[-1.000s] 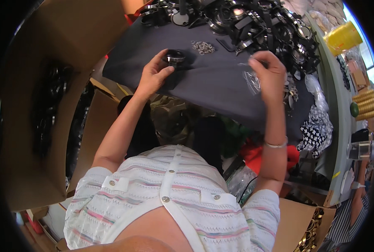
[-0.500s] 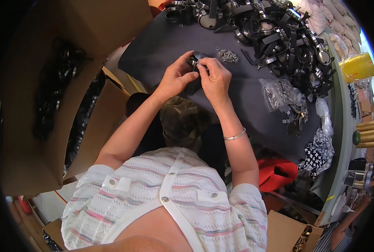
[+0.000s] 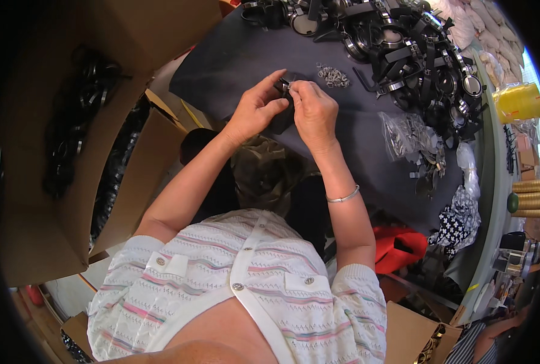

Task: The person assembles metal clamp fixtures by inserting small circular plates into clamp brackets and attaching fasteners to them by hand.

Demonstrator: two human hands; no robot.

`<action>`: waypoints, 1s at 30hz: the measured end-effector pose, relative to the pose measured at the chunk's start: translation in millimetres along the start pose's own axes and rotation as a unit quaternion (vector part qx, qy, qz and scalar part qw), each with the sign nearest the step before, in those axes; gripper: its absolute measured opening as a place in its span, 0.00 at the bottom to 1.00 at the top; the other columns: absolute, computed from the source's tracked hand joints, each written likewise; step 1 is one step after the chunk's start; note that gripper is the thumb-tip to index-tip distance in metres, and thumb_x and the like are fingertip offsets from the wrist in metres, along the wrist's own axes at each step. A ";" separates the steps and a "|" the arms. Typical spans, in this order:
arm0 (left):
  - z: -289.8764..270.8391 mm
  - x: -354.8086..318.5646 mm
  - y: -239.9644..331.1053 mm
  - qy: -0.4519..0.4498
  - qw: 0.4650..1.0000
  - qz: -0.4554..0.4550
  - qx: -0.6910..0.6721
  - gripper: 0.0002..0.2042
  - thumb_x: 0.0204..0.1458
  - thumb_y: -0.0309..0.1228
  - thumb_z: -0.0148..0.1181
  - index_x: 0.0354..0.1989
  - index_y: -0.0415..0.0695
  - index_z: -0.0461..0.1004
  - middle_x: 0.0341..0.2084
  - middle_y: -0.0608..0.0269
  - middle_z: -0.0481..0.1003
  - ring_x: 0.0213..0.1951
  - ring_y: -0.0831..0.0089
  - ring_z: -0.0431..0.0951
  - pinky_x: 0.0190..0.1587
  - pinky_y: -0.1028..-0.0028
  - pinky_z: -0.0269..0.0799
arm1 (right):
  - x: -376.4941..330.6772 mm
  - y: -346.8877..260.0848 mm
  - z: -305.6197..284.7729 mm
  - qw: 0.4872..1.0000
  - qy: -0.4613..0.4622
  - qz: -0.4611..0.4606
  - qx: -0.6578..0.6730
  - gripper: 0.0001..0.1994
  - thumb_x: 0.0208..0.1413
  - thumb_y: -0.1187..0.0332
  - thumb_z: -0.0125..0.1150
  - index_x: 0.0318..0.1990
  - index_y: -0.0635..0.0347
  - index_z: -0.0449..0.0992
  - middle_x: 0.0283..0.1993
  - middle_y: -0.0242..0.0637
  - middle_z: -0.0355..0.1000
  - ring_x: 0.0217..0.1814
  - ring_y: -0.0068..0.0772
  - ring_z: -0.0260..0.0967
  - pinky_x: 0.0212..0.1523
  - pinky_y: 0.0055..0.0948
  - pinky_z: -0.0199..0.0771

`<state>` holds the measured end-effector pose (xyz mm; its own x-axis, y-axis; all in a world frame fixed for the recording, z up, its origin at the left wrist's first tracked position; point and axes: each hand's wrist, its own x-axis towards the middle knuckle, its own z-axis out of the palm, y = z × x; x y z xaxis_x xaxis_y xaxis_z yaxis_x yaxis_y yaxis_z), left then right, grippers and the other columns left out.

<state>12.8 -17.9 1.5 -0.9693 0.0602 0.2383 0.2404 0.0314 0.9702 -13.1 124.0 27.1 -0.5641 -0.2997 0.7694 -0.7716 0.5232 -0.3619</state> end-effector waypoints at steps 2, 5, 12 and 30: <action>0.1 1.9 -3.7 -0.006 1.000 0.017 -0.004 0.25 0.47 0.22 0.55 0.57 0.39 0.61 0.30 0.66 0.71 0.32 0.83 0.68 0.38 0.81 0.66 | -2.3 0.5 1.7 1.000 0.014 0.009 0.014 0.09 0.42 0.80 0.62 0.31 0.62 0.70 0.29 0.40 0.72 0.30 0.43 0.72 0.28 0.32 0.72; -0.2 4.1 -11.0 -0.021 1.000 0.016 -0.015 0.24 0.47 0.21 0.54 0.56 0.38 0.63 0.31 0.67 0.71 0.32 0.84 0.68 0.39 0.81 0.66 | -7.3 -3.0 6.3 0.997 0.047 0.026 0.056 0.08 0.43 0.81 0.61 0.31 0.62 0.70 0.29 0.40 0.72 0.30 0.42 0.73 0.28 0.31 0.73; 0.1 1.9 -5.1 -0.015 0.998 0.017 -0.052 0.21 0.48 0.21 0.54 0.54 0.37 0.63 0.31 0.66 0.70 0.36 0.83 0.68 0.40 0.82 0.65 | -6.2 4.0 5.4 0.997 0.024 -0.011 0.070 0.06 0.45 0.82 0.59 0.31 0.63 0.71 0.29 0.40 0.73 0.30 0.40 0.73 0.29 0.29 0.73; -2.1 1.3 -1.2 -0.008 1.000 0.008 -0.020 0.27 0.47 0.21 0.56 0.57 0.36 0.56 0.30 0.66 0.70 0.32 0.83 0.68 0.36 0.81 0.66 | -13.4 2.1 11.0 0.998 0.054 -0.035 -0.019 0.07 0.46 0.79 0.59 0.34 0.61 0.69 0.29 0.39 0.72 0.29 0.43 0.73 0.27 0.32 0.74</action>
<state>11.2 -20.0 0.8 -0.9643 0.0758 0.2536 0.2536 -0.0106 0.9673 -10.5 120.3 10.3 -0.4735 -0.2503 0.8445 -0.7946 0.5350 -0.2870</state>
